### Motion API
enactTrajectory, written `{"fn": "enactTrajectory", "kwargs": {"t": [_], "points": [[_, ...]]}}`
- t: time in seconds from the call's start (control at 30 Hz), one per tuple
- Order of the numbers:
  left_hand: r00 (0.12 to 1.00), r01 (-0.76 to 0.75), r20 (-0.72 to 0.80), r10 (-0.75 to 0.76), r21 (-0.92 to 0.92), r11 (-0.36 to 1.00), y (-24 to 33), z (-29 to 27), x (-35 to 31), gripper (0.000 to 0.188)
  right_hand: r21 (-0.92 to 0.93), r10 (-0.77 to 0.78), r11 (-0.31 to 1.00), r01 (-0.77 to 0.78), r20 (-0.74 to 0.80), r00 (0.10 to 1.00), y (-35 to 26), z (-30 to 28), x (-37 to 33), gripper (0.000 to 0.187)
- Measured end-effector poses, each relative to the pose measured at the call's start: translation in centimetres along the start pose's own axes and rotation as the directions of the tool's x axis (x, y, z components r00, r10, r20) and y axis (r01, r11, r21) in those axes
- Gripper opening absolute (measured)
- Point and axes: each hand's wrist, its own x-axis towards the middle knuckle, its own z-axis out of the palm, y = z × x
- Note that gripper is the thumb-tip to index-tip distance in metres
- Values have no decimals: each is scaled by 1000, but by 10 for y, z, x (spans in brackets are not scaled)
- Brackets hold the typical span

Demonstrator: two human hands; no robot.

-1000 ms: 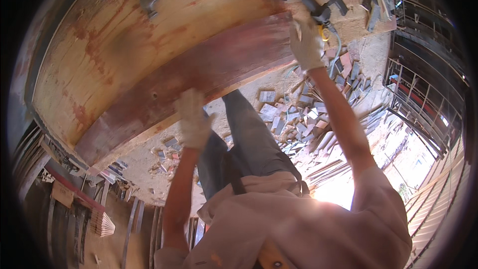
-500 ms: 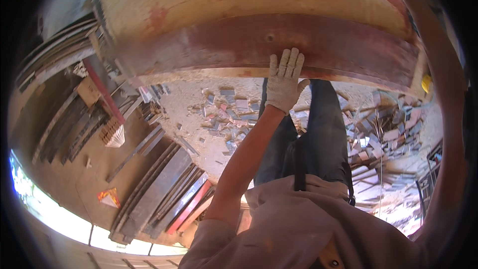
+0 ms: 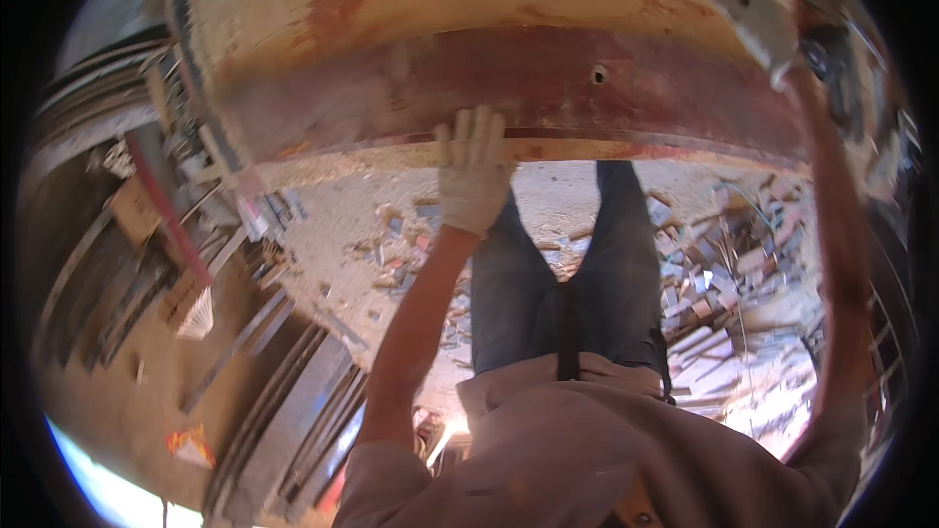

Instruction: The person assembles a wooden frame by placing planks on a workbench, using a nail gun to fasten them, and hammering nails to secure joints. The person also uses a chisel to clean edges and a tape measure to check dimensions.

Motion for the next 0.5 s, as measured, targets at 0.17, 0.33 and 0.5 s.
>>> {"fn": "enactTrajectory", "kwargs": {"t": [0.17,0.33,0.5], "points": [[992,-126,8,126,-1,992,-76,-15,-21,71,736,97,604,-306,314,945,-198,22,-127,32],[987,-162,-7,162,-30,986,-116,-15,-29,71,699,353,257,-668,575,738,-359,19,-175,26],[990,-130,-63,129,-13,991,-133,-13,-38,70,840,428,426,-336,140,893,-378,5,-189,37]]}}
